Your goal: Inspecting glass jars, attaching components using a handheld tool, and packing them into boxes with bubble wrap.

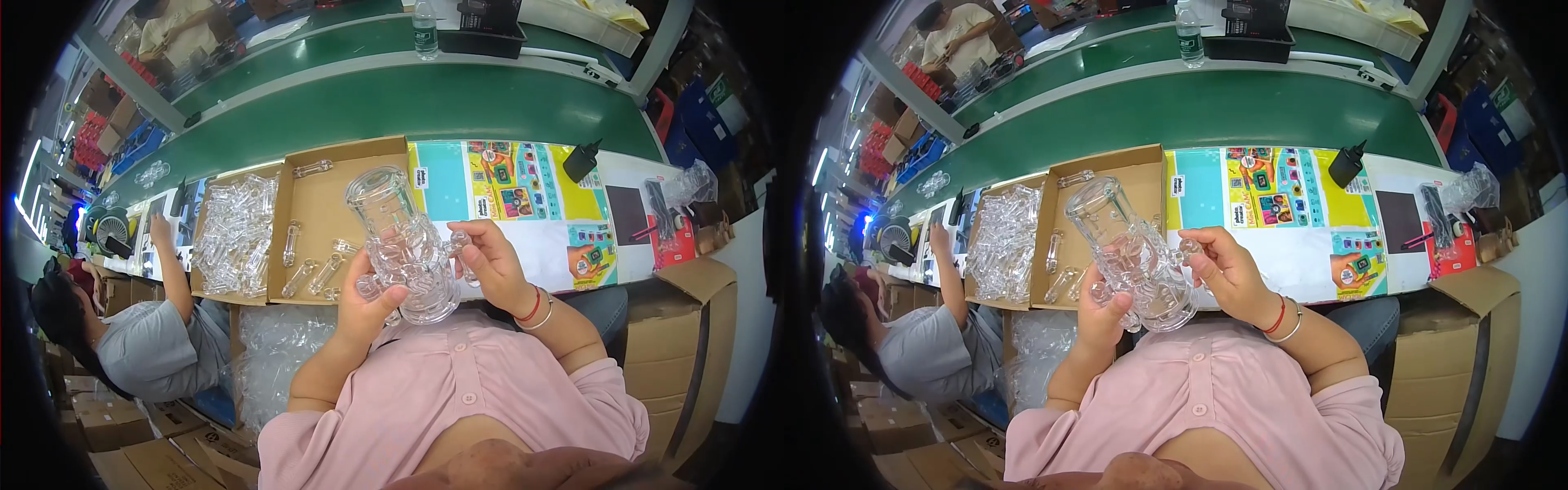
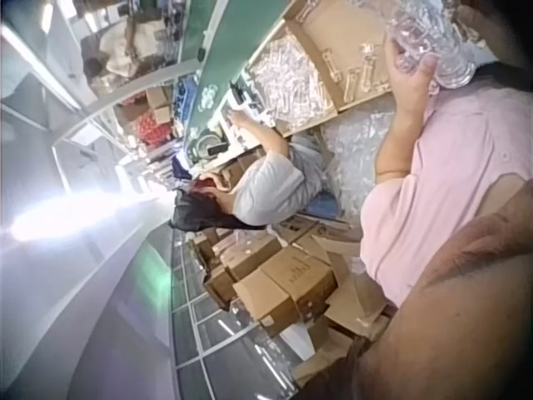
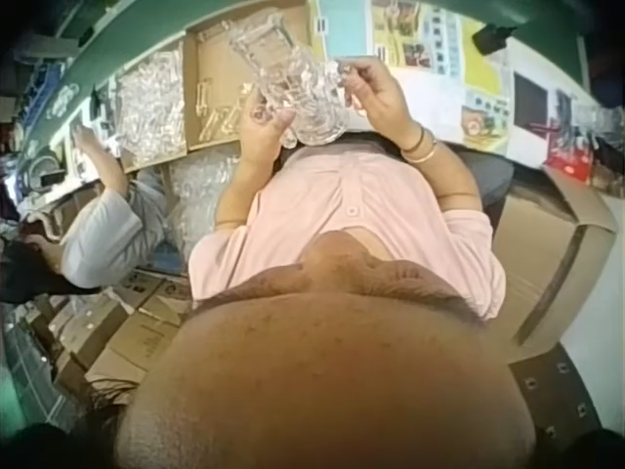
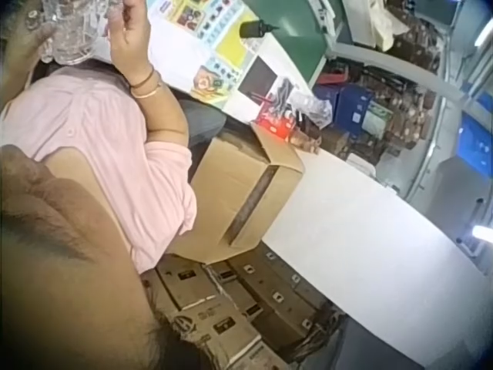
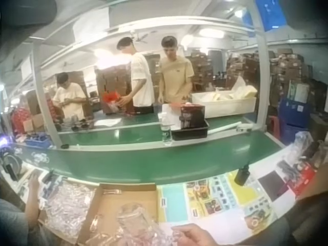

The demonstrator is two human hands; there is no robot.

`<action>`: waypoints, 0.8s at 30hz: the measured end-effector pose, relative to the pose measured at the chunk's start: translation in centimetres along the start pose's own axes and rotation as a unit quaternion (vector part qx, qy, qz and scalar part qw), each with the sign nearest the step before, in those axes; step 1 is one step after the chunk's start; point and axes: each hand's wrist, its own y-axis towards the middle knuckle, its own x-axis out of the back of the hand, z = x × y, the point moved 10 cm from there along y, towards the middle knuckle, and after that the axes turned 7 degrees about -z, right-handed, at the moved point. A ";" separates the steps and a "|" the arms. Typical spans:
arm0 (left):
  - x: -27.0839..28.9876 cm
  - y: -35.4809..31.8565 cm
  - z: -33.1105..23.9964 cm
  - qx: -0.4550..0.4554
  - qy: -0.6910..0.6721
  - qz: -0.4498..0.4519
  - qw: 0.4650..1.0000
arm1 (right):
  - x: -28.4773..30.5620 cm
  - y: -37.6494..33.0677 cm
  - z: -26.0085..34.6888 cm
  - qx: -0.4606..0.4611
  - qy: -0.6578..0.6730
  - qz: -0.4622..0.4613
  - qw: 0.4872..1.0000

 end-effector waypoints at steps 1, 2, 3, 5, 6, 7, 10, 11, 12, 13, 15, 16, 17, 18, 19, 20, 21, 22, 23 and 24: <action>0.1 0.0 0.1 0.000 -0.001 0.003 1.000 | 0.3 -0.2 0.0 0.037 -0.052 -0.005 0.998; 0.1 0.0 0.3 0.002 -0.004 0.016 1.000 | 0.5 -0.4 0.6 0.075 -0.104 -0.010 0.992; 0.1 0.0 0.4 0.003 -0.007 0.030 1.000 | 1.1 -0.3 1.3 0.079 -0.107 -0.014 0.991; 0.2 -0.5 0.9 0.019 -0.013 0.035 0.999 | -0.1 -0.2 3.2 0.126 -0.216 0.084 0.964; 0.5 -1.0 1.4 0.035 -0.020 0.032 0.999 | -0.3 -0.2 3.6 0.135 -0.220 0.074 0.963; 1.0 -1.5 2.0 0.032 0.028 0.048 0.998 | -0.6 0.1 3.6 0.100 -0.077 0.074 0.989; 1.5 -2.5 2.5 -0.026 0.160 0.115 0.980 | -3.5 0.3 2.5 0.010 0.045 0.176 0.983; 0.8 -3.1 2.8 -0.011 0.166 0.165 0.972 | -3.7 -0.1 3.0 0.035 0.038 0.173 0.984; -0.2 -4.4 3.2 -0.001 0.178 0.216 0.960 | -4.8 -2.1 3.8 0.071 0.015 0.222 0.972; -0.8 -4.9 2.9 -0.026 0.190 0.254 0.948 | -5.9 -3.5 3.7 0.093 -0.009 0.271 0.958; -2.0 -5.3 1.9 -0.076 0.284 0.319 0.901 | -7.5 -5.9 4.3 0.207 -0.096 0.327 0.917; -3.5 -5.9 0.7 -0.147 0.295 0.368 0.869 | -7.6 -6.5 4.4 0.229 -0.102 0.317 0.915; -4.8 -7.1 -0.3 -0.216 0.303 0.410 0.833 | -7.7 -7.2 4.6 0.248 -0.106 0.311 0.911; -5.5 -7.4 -1.0 -0.228 0.274 0.417 0.836 | -8.0 -7.5 5.0 0.250 -0.109 0.312 0.910; -5.7 -7.1 -1.1 -0.231 0.274 0.417 0.835 | -8.3 -8.0 5.5 0.246 -0.081 0.326 0.909; -6.2 -7.5 -0.9 -0.224 0.264 0.454 0.821 | -8.6 -8.4 6.0 0.241 -0.053 0.340 0.908; -6.6 -8.0 -0.7 -0.215 0.253 0.491 0.805 | -8.5 -8.6 6.3 0.240 -0.053 0.340 0.908; -6.8 -7.8 -0.7 -0.214 0.252 0.493 0.805 | -8.1 -8.6 6.4 0.224 -0.039 0.324 0.918; -7.0 -8.0 -0.9 -0.223 0.239 0.503 0.800 | -7.7 -8.5 6.4 0.207 -0.025 0.307 0.929; -7.2 -8.3 -1.1 -0.231 0.226 0.513 0.795 | -7.8 -8.5 6.7 0.205 -0.024 0.304 0.930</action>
